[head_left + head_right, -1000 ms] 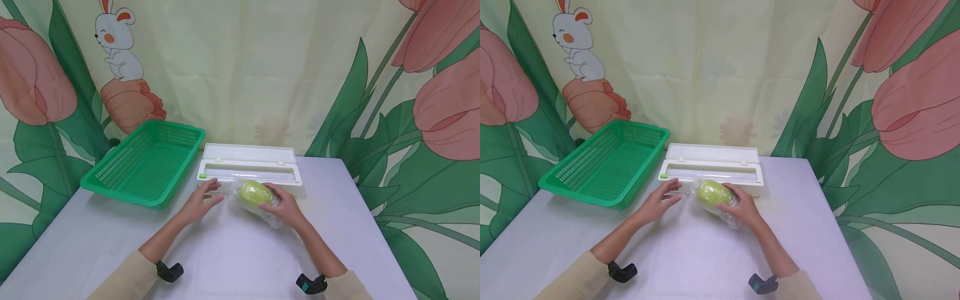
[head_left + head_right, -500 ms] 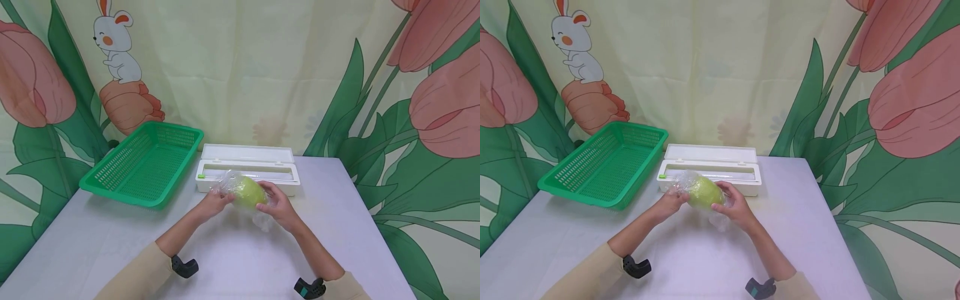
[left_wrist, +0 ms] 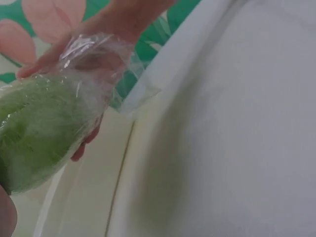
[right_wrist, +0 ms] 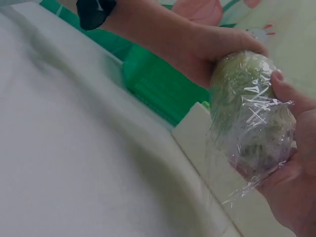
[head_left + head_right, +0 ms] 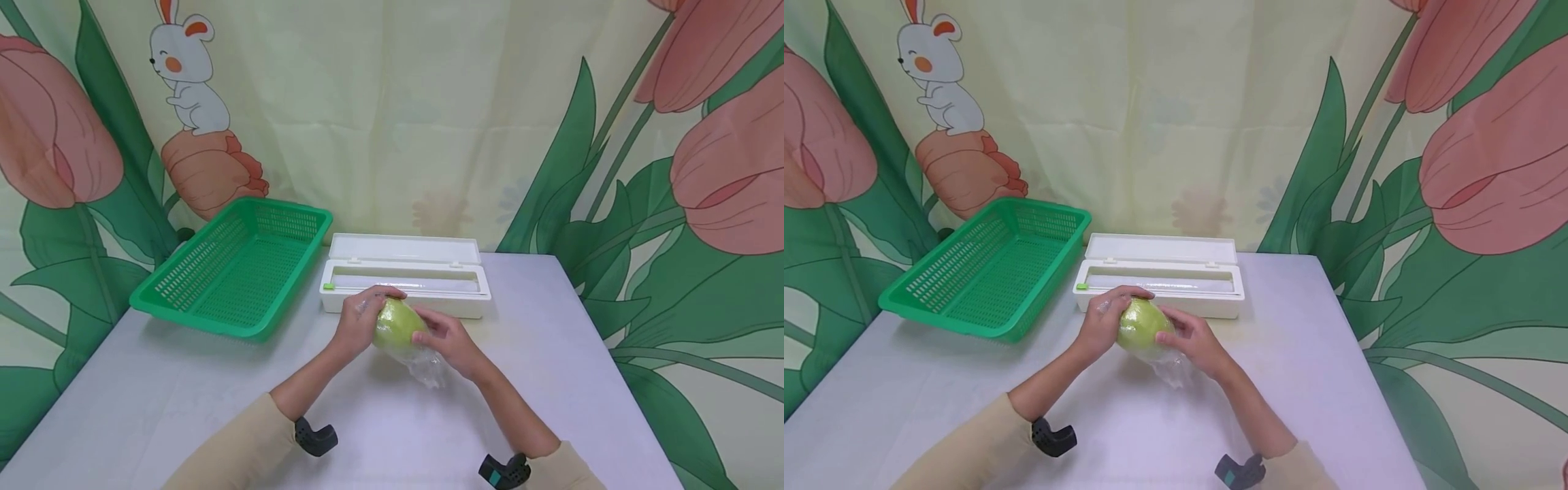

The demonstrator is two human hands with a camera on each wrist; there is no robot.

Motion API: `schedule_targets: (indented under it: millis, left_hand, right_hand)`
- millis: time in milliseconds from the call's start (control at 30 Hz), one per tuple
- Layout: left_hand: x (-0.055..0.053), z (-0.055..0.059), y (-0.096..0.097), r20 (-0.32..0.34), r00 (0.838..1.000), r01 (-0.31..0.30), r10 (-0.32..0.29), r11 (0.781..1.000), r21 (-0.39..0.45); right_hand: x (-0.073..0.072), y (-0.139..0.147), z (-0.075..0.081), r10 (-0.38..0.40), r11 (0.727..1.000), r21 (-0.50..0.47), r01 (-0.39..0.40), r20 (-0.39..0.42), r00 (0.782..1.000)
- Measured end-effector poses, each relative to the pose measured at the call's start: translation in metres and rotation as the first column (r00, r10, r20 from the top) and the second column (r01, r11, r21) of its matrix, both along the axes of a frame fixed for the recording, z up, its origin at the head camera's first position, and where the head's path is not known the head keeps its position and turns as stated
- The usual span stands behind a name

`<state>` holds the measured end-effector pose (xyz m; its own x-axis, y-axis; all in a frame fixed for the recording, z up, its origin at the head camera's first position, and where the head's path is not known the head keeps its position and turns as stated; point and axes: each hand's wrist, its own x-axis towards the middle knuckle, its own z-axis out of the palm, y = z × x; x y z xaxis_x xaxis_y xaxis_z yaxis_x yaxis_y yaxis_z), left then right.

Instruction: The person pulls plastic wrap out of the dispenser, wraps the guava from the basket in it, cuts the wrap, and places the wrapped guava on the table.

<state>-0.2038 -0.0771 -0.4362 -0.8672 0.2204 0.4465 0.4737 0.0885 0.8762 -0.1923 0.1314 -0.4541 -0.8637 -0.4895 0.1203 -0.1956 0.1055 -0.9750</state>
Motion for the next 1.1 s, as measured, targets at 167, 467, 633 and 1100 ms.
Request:
schedule_targets:
  millis: [167,467,633,1100]
  left_hand:
    - [0.001,0.0,-0.003,-0.211,0.978,-0.055,0.005,0.971,-0.232]
    - [0.004,0.012,0.008,-0.252,0.962,-0.22,0.104,0.842,-0.493]
    - [0.003,0.014,0.011,-0.276,0.955,-0.248,0.111,0.808,-0.534]
    - [-0.006,0.014,0.003,0.047,0.998,-0.028,0.044,0.949,-0.314]
  right_hand:
    - [0.001,0.0,0.005,0.028,0.997,0.069,-0.027,-0.021,0.999]
    - [0.005,-0.002,0.021,0.004,0.989,0.15,0.007,-0.071,0.997]
    - [0.007,-0.002,0.024,-0.006,0.988,0.155,0.018,-0.079,0.997]
    - [0.002,0.002,0.03,-0.025,0.974,0.224,0.034,-0.042,0.999]
